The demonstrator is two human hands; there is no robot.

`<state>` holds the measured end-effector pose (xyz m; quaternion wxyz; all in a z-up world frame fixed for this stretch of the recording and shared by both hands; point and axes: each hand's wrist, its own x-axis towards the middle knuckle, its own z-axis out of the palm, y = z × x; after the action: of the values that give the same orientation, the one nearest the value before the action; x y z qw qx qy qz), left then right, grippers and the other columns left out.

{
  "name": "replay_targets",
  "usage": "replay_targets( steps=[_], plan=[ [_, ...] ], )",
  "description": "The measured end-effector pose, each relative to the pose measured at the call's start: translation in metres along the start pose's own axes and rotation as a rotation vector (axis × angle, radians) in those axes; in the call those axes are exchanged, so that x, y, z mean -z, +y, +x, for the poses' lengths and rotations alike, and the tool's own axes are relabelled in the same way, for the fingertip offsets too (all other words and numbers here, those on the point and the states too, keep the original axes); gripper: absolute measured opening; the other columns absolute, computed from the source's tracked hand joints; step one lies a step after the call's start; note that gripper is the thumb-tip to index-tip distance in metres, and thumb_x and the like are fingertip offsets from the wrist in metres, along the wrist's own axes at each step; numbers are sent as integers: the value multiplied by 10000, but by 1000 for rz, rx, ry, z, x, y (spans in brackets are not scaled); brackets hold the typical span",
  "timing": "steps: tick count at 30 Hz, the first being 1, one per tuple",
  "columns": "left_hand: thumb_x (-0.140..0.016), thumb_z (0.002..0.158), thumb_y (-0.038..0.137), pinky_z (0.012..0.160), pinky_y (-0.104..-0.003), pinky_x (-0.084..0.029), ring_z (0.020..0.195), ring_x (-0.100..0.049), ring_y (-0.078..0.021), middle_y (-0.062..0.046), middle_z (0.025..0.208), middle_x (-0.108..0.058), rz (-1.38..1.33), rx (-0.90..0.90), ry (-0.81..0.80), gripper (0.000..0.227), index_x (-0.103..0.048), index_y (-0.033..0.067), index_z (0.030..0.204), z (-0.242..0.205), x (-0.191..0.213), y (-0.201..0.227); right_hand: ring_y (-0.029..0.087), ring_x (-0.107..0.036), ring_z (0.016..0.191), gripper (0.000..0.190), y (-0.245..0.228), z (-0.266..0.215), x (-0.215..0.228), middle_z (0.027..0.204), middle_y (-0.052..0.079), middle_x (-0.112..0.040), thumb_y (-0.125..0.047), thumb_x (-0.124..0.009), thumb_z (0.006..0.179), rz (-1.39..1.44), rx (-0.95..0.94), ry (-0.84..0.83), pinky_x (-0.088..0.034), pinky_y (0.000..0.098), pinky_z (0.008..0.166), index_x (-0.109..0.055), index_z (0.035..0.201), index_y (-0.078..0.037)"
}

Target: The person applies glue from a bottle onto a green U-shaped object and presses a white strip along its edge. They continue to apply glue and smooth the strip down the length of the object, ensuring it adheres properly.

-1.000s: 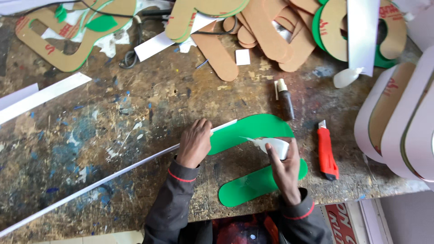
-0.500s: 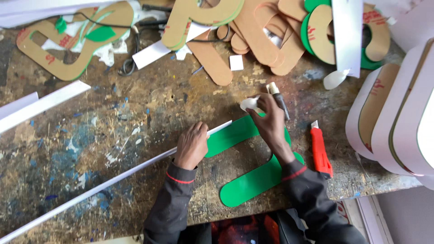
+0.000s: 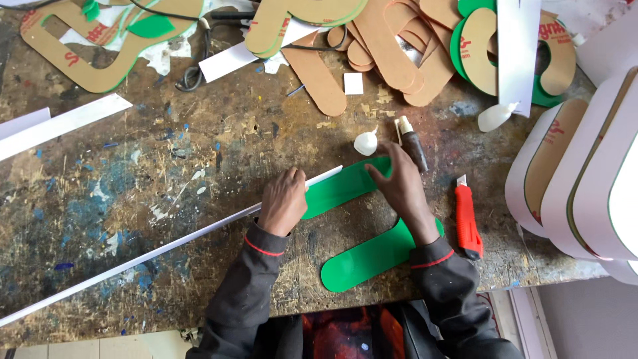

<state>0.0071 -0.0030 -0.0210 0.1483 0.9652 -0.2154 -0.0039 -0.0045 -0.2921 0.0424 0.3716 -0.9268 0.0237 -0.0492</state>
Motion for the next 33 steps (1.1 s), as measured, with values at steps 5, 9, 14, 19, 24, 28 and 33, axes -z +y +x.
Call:
replay_targets(
  steps=[5, 9, 14, 19, 24, 28, 33],
  plan=[
    [-783, 990, 127, 771, -491, -603, 1011, -754, -386, -125, 1020, -701, 7, 6, -21, 130, -676, 60, 1021, -1, 3, 0, 472, -619, 1404, 782, 22, -21, -13, 1446, 246, -673, -349, -923, 904, -226, 111, -53, -501, 580, 1174, -591, 1526, -11],
    [-789, 991, 161, 771, -495, -599, 1030, -740, -377, -115, 1022, -690, 55, 0, -13, 148, -679, 72, 1033, -2, 9, 5, 535, -563, 1457, 888, 32, -29, -14, 1506, 332, -615, -264, -930, 896, -124, 112, -77, -433, 605, 1254, -509, 1610, 54],
    [-738, 1039, 151, 784, -467, -594, 1056, -729, -344, -84, 1042, -678, 15, 33, -112, 84, -675, 96, 1037, -7, 32, 17, 615, -493, 1507, 914, -17, -35, 29, 1567, 398, -540, -282, -900, 915, 9, 5, -192, -386, 679, 1276, -466, 1624, 96],
    [-693, 953, -20, 775, -465, -556, 1072, -639, -318, -93, 1178, -635, 54, 24, -107, 234, -623, 95, 1145, -10, 47, 27, 384, -483, 1609, 970, -27, -7, 49, 1736, 240, -513, -429, -845, 939, -42, -103, -228, -386, 502, 1289, -426, 1693, 14],
    [-637, 1106, 145, 773, -441, -492, 920, -601, -298, -82, 1021, -618, 23, 52, -137, 78, -615, 128, 1033, 3, 65, 36, 291, -688, 1375, 745, -10, 35, 8, 1562, 158, -672, -298, -870, 979, 102, -84, -152, -565, 408, 1181, -568, 1603, -25],
    [-574, 1123, 174, 824, -445, -484, 926, -579, -302, -73, 1022, -581, 66, 53, -218, 87, -588, 157, 1039, 7, 75, 40, 357, -666, 1407, 483, 1, 30, -14, 1474, 162, -732, -186, -839, 1054, 51, 36, -88, -517, 472, 1248, -665, 1468, -7],
    [-612, 1060, 97, 773, -436, -483, 885, -567, -307, -89, 1027, -579, 52, 54, -253, 42, -606, 130, 1035, 9, 77, 39, 361, -683, 1372, 339, 8, 23, -29, 1461, 234, -695, -216, -656, 1162, 323, -69, 1, -551, 451, 1205, -579, 1429, -22]
  ],
)
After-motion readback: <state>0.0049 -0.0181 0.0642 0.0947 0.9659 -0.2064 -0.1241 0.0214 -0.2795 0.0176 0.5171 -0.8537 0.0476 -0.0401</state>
